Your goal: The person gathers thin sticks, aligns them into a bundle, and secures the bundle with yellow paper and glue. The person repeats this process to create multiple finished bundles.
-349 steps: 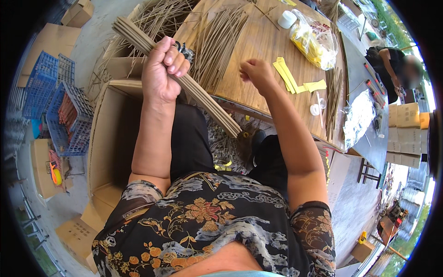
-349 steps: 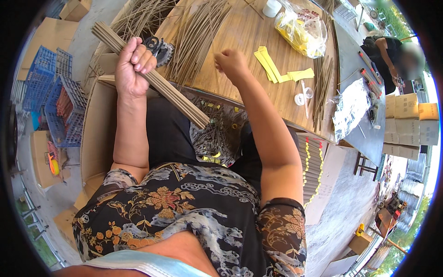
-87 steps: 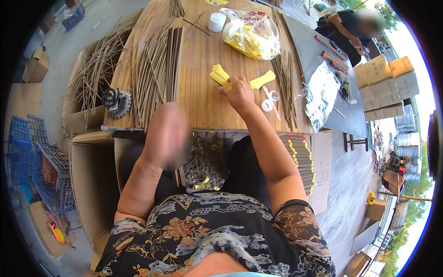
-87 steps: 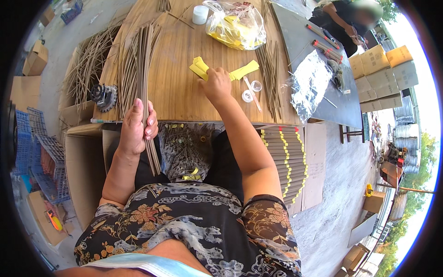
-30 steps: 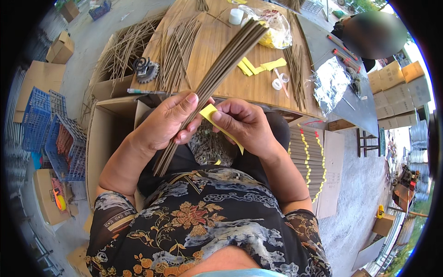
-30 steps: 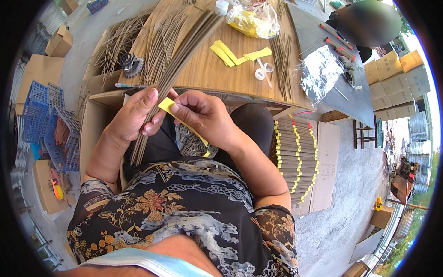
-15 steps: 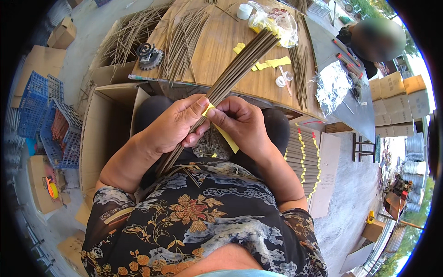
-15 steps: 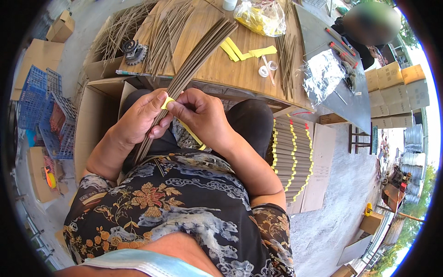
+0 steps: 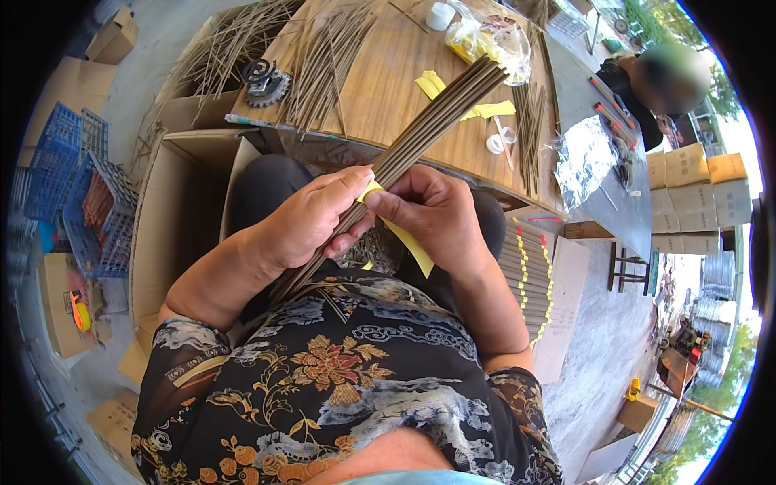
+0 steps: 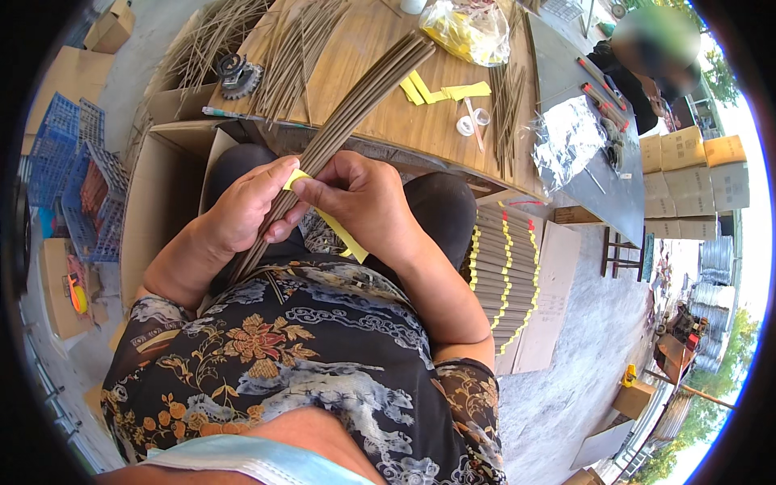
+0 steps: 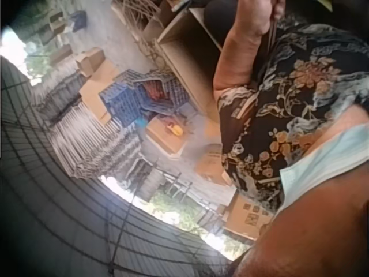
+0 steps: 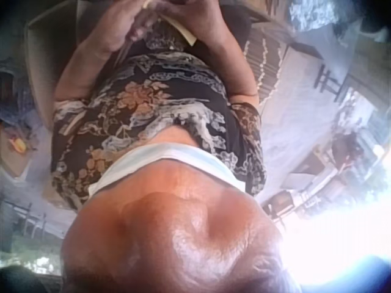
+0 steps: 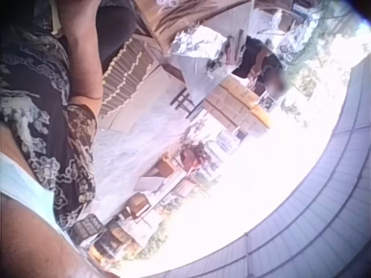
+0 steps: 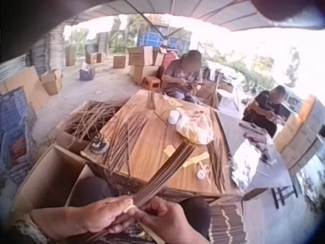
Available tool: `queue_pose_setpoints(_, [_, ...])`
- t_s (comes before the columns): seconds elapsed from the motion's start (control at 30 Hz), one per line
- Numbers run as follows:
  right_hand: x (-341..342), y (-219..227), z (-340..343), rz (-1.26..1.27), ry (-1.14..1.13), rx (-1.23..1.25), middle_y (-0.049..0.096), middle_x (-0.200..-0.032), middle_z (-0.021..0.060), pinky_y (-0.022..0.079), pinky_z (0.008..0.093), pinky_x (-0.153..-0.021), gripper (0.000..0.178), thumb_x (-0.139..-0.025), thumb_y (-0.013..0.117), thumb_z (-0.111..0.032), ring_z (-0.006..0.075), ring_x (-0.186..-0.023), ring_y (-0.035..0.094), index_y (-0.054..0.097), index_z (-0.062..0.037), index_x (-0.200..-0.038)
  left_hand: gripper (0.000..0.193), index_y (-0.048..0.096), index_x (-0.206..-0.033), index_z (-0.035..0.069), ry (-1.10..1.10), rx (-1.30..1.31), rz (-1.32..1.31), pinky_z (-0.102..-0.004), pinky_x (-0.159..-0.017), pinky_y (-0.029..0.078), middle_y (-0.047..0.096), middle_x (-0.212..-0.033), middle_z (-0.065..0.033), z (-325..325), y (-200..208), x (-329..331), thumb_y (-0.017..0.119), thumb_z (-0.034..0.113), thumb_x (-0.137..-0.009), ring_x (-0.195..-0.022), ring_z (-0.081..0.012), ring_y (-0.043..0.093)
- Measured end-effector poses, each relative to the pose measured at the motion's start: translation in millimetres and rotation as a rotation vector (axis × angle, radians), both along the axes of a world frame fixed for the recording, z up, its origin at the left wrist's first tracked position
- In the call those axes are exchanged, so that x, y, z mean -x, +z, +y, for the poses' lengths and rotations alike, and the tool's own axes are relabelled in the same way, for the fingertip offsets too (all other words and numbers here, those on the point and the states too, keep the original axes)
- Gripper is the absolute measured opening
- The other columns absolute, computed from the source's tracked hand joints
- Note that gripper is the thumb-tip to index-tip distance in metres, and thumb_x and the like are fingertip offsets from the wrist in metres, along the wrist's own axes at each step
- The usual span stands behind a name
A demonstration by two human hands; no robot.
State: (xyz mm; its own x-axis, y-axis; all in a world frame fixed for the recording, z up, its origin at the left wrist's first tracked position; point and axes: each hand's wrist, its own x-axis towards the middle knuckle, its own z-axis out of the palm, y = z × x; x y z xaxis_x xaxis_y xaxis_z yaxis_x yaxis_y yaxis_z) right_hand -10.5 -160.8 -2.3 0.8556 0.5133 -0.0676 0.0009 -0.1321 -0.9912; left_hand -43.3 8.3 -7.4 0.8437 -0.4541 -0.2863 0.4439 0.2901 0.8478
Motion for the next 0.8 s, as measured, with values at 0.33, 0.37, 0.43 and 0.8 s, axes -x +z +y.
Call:
queue_pose_setpoints(0.33, [-2.6,4.6,-0.2,0.042,-0.018,0.052,0.057,-0.063,0.0016,0.04,0.0211,-0.05,0.026,-0.078,0.067,-0.022,0.0039,-0.059,0.047,0.057,0.0025,-0.073,0.05,0.049,-0.101,0.006,0.0,-0.031,-0.024,-0.0154,-0.036,0.029,0.045,-0.062,-0.0014,-3.8,1.9,0.1,0.024,0.048,-0.092,-0.041,-0.0045,0.036])
queue_pose_setpoints(0.37, [-2.2,6.1,-1.2,0.05,-0.021,0.084,0.057,-0.063,0.0017,0.04,0.021,-0.05,0.027,-0.078,0.067,-0.022,0.0039,-0.059,0.047,0.057,0.0026,-0.073,0.052,0.049,-0.101,0.006,-0.002,-0.02,-0.025,-0.0153,-0.036,0.029,0.045,-0.062,-0.0012,-4.6,2.7,0.7,0.024,0.05,-0.092,-0.041,-0.0044,0.036])
queue_pose_setpoints(0.43, [-4.5,4.8,-3.9,0.053,-0.011,0.105,0.057,-0.063,0.0018,0.04,0.0211,-0.05,0.027,-0.078,0.067,-0.022,0.0039,-0.059,0.047,0.058,0.0026,-0.073,0.056,0.051,-0.098,0.004,0.0,-0.047,-0.032,-0.0154,-0.036,0.029,0.044,-0.061,-0.0011,-5.6,2.3,0.9,0.024,0.052,-0.091,-0.042,-0.0044,0.036])
queue_pose_setpoints(0.8, [-9.7,-7.3,-6.6,0.079,0.079,-0.116,0.06,-0.068,0.003,0.042,0.021,-0.054,0.021,-0.081,0.063,-0.015,0.0039,-0.063,0.05,0.057,0.0043,-0.078,0.052,0.054,-0.092,0.001,0.022,-0.052,0.015,-0.0165,-0.036,0.03,0.044,-0.059,-0.002,-6.0,1.4,0.1,0.029,0.047,-0.092,-0.04,-0.0052,0.037])
